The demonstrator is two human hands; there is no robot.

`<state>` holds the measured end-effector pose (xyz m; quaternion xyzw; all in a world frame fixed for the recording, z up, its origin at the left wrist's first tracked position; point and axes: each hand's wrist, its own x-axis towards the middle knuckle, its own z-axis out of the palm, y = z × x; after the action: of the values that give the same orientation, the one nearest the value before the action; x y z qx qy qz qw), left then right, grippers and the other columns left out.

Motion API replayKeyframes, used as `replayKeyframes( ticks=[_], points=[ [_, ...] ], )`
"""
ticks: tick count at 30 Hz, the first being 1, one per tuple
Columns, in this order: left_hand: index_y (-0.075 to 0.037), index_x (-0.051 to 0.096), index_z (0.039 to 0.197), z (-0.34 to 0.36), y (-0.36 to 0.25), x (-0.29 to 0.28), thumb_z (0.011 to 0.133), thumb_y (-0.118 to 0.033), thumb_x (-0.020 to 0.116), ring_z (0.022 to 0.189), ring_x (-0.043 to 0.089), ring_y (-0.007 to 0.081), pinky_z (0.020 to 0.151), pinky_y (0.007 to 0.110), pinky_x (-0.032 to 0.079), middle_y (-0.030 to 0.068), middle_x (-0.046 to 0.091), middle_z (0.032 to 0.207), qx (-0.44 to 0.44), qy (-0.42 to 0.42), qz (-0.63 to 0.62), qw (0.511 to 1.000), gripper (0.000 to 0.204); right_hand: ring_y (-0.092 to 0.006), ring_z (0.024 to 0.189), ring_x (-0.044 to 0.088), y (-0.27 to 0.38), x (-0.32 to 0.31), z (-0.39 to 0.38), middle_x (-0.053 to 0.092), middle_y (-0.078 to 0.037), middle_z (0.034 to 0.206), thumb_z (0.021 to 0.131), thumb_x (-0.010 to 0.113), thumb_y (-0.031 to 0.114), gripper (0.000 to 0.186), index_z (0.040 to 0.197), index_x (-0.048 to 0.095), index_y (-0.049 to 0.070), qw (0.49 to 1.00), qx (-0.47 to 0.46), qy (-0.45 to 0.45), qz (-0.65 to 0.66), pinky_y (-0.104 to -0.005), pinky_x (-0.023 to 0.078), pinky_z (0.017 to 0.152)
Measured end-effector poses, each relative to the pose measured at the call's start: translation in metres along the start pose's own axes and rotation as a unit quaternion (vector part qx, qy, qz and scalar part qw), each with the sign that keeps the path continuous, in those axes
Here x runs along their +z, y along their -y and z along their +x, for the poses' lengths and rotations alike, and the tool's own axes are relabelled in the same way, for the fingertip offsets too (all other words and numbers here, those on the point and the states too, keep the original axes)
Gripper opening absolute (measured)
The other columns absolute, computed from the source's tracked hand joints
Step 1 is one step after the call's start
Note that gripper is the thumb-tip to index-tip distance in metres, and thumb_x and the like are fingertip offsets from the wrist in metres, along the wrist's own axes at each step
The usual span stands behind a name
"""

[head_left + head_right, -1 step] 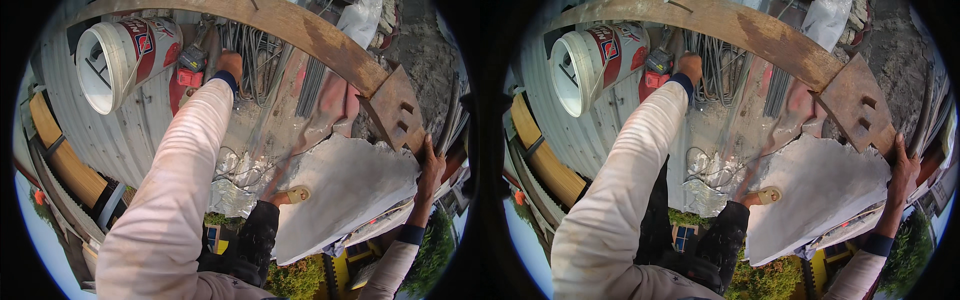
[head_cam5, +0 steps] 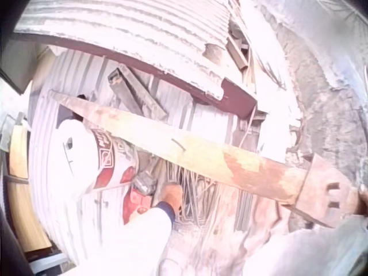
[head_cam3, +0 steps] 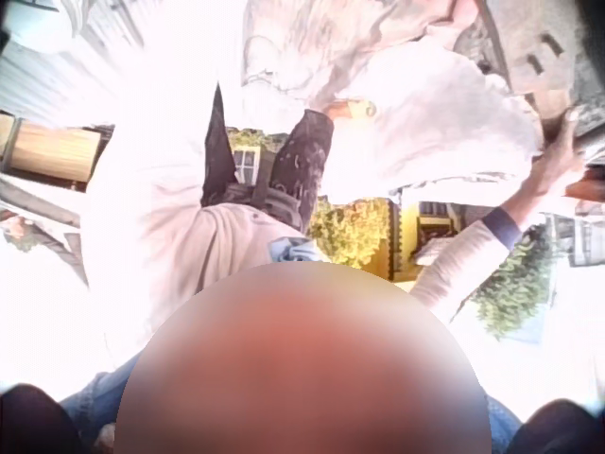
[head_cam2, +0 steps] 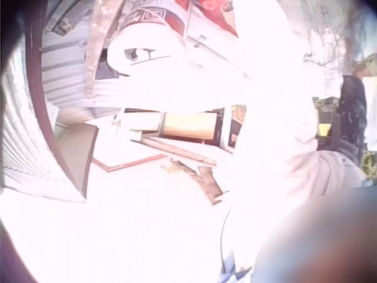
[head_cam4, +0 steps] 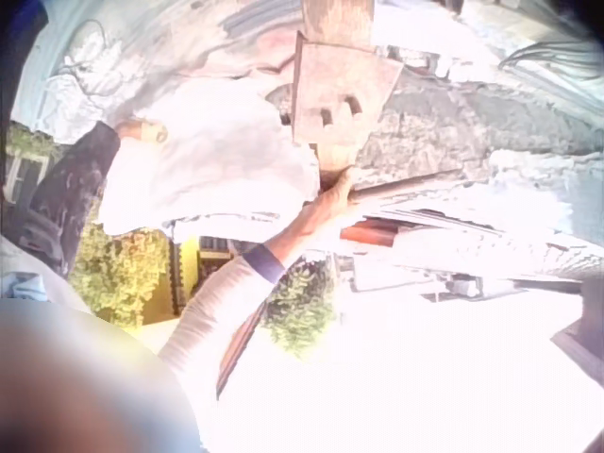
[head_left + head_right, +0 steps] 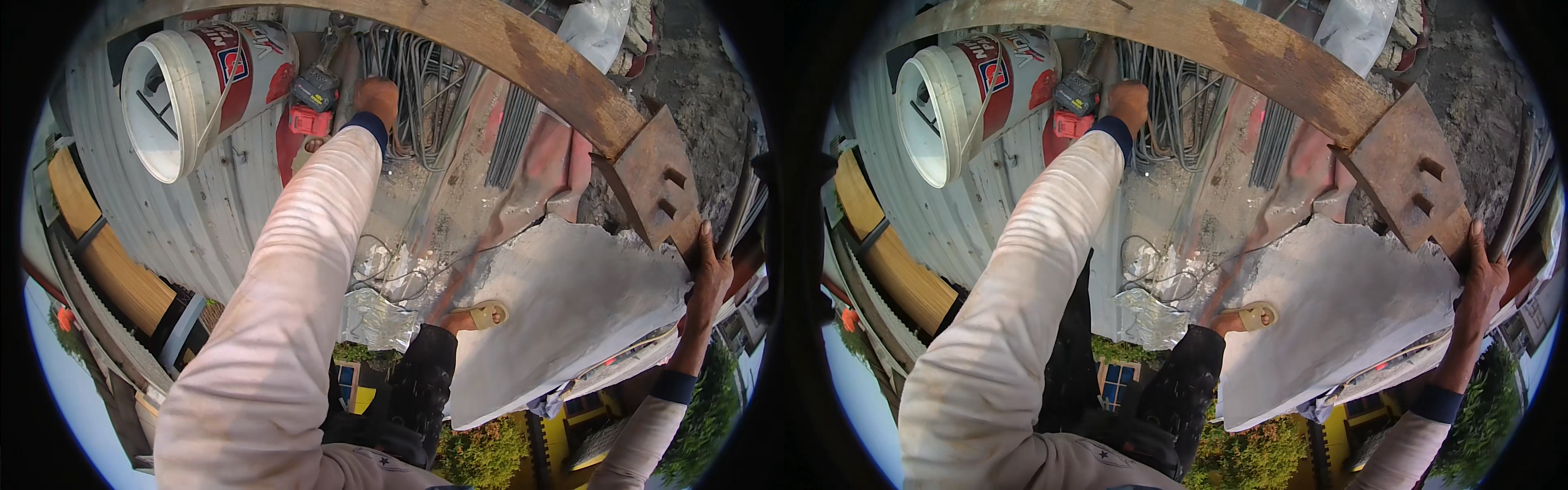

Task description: The person repeatedly bends metal rods using a hammer and a wooden jig. They pick up rods, position them on the jig, strike them with the hammer to form a bend, and place the finished pieces aside.

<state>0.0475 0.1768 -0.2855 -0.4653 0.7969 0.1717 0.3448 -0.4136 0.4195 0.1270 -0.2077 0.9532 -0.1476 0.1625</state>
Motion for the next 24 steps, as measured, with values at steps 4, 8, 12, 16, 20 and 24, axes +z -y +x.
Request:
replayKeyframes(
  ticks=[4,8,12,16,20,24],
  points=[
    [-0.003,0.079,0.112,-0.043,-0.02,-0.006,0.097,-0.016,0.073,0.102,0.074,0.0327,0.089,0.044,0.057,0.0152,0.077,0.111,-0.108,-0.33,-0.237,0.907,0.02,-0.0172,0.096,0.072,-0.002,-0.01,0.005,0.078,-0.01,0.109,0.099,0.081,0.054,0.061,0.124,0.077,-0.001,0.999,-0.002,0.01,-0.052,-0.0338,0.056,0.092],
    [-0.002,0.078,0.107,-0.082,-0.104,0.022,0.095,-0.015,0.074,0.09,0.075,0.036,0.08,0.048,0.059,0.0167,0.078,0.105,0.011,-0.322,-0.588,0.742,0.018,-0.0139,0.093,0.069,-0.007,-0.017,0.009,0.077,-0.008,0.106,0.102,0.077,0.054,0.058,0.121,0.077,-0.001,0.997,-0.011,0.034,-0.069,-0.0308,0.055,0.089],
    [-0.004,0.079,0.112,-0.056,-0.21,0.049,0.094,-0.02,0.078,0.105,0.077,0.0387,0.09,0.047,0.06,0.0225,0.078,0.114,0.001,-0.032,-0.58,0.814,0.024,-0.0123,0.091,0.069,-0.012,-0.014,0.006,0.076,-0.006,0.102,0.105,0.075,0.052,0.055,0.119,0.077,0.0,0.998,-0.033,0.011,-0.058,-0.0287,0.055,0.085],
    [0.001,0.076,0.114,-0.008,-0.286,0.064,0.093,-0.021,0.081,0.112,0.075,0.0412,0.099,0.048,0.059,0.0249,0.077,0.116,-0.117,-0.112,-0.542,0.824,0.03,-0.0081,0.09,0.064,-0.016,-0.017,0.003,0.074,-0.002,0.105,0.111,0.067,0.047,0.05,0.132,0.074,0.002,0.994,-0.045,-0.009,-0.099,-0.0255,0.052,0.079],
    [0.003,0.072,0.115,0.014,-0.31,0.074,0.093,-0.02,0.081,0.116,0.073,0.0422,0.103,0.048,0.058,0.0256,0.075,0.12,-0.177,-0.078,-0.563,0.803,0.032,-0.0078,0.091,0.065,-0.026,-0.024,0.007,0.074,-0.002,0.112,0.114,0.063,0.043,0.049,0.139,0.071,0.002,0.997,-0.062,-0.002,-0.053,-0.0244,0.052,0.078],
    [0.003,0.072,0.116,0.013,-0.309,0.078,0.093,-0.017,0.079,0.116,0.073,0.0428,0.103,0.048,0.058,0.0257,0.075,0.121,-0.147,-0.096,-0.505,0.845,0.031,-0.0059,0.083,0.067,-0.032,-0.022,0.007,0.075,-0.003,0.099,0.108,0.073,0.043,0.046,0.135,0.074,0.005,0.998,-0.063,-0.025,-0.014,-0.0221,0.052,0.072]
  ],
)
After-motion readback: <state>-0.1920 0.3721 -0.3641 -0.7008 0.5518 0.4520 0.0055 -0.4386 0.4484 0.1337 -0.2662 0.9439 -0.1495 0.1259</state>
